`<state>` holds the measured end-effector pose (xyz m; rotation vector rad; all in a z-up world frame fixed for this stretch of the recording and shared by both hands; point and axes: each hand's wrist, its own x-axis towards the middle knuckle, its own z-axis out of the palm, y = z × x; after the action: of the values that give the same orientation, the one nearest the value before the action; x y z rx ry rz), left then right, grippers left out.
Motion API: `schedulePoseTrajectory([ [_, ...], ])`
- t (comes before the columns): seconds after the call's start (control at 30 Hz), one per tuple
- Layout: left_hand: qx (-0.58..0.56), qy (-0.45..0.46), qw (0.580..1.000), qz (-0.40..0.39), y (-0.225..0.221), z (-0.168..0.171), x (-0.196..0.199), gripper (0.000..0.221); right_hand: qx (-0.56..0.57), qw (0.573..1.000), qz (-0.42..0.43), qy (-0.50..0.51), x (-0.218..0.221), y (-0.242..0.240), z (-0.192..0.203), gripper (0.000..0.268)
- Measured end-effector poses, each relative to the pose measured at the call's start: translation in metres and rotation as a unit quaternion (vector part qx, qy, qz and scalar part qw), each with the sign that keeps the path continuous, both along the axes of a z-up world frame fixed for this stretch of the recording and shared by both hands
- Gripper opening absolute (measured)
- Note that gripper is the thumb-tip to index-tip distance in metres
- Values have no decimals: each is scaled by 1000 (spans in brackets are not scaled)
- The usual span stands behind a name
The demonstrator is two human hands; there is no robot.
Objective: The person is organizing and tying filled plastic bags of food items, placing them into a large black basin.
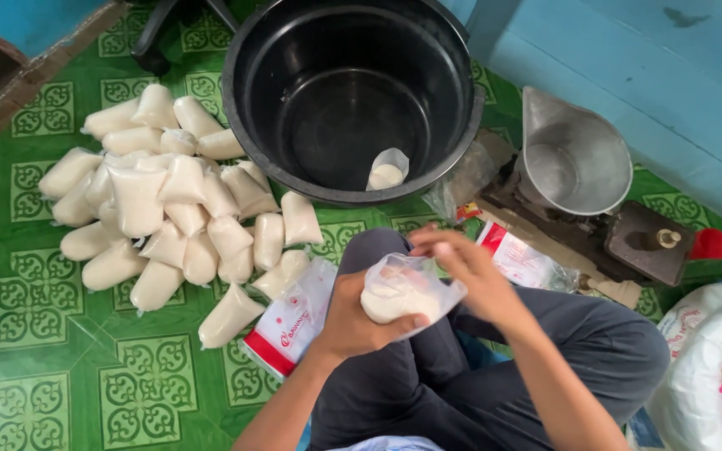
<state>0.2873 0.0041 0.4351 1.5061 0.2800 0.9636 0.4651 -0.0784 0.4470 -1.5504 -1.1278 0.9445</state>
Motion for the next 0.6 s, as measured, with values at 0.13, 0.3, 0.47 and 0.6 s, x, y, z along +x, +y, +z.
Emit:
schedulePoseTrajectory([
  [0.13, -3, 8, 1000, 24, 0, -2, 1, 35, 70, 997, 26, -32, 7, -17, 51, 67],
  [0.3, 10, 19, 999, 31, -2, 0, 1, 34, 76, 989, -64, -110, -3, -24, 52, 17],
  [0.47, -3, 38, 999, 34, -4, -1, -3, 32, 104, 989, -97, -42, 3, -23, 43, 37],
  [0.6, 12, 61, 997, 46, -7, -6, -1, 32, 75, 969, -51, -231, -19, -9, 73, 68],
])
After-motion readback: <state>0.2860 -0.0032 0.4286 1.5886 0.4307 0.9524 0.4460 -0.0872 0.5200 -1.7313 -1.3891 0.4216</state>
